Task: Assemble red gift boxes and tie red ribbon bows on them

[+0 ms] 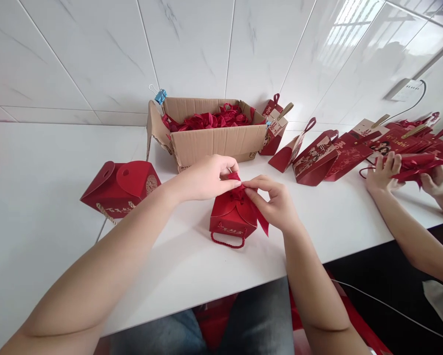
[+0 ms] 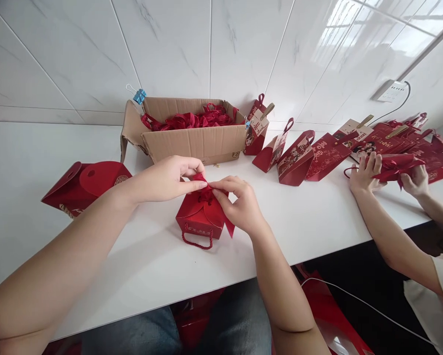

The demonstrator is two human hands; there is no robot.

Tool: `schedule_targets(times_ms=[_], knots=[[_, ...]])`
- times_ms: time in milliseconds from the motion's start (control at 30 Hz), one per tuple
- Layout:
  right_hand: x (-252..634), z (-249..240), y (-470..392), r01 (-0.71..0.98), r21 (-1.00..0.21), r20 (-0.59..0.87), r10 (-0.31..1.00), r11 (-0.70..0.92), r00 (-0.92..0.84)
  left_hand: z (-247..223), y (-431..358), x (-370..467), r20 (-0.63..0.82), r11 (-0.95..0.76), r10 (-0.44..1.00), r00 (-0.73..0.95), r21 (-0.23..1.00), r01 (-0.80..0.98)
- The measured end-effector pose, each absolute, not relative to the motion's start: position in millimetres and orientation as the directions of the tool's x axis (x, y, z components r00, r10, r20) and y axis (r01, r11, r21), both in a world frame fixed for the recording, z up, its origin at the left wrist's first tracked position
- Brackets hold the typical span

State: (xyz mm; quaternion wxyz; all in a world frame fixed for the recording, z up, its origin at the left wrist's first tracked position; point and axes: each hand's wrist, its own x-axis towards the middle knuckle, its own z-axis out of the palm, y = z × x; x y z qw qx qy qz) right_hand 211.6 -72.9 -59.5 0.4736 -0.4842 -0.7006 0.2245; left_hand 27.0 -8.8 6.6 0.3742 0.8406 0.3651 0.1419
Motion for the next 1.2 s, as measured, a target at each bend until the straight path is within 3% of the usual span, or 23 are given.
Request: schedule_targets(times_ms=[400, 700, 967, 1200], knots=[[205.6, -61.4, -72.7, 0.599, -0.671, 0.484, 0.87, 0.437, -0.093, 2.0, -9.1, 30.1, -0.053, -0.407, 0.777, 0.628, 0.718, 0.565], [203.6, -62.4, -74.6, 0.597, -0.696, 0.483, 0.875, 0.399, -0.022, 6.3, -13.9, 27.4, -0.044, -0.44, 0.734, 0.677, 0.729, 0.525], [201.1, -62.8, -74.6, 0.456, -0.803, 0.429, 0.903, 0.385, -0.006, -1.8, -9.9, 25.8, 0.043, -0.537, 0.703, 0.709, 0.686, 0.49], [201.1, -64.9, -72.1, 0.201, -0.943, 0.272, 0.962, 0.267, -0.002, -5.7, -12.8, 29.6, 0.08, -0.548, 0.725, 0.684, 0.669, 0.503]])
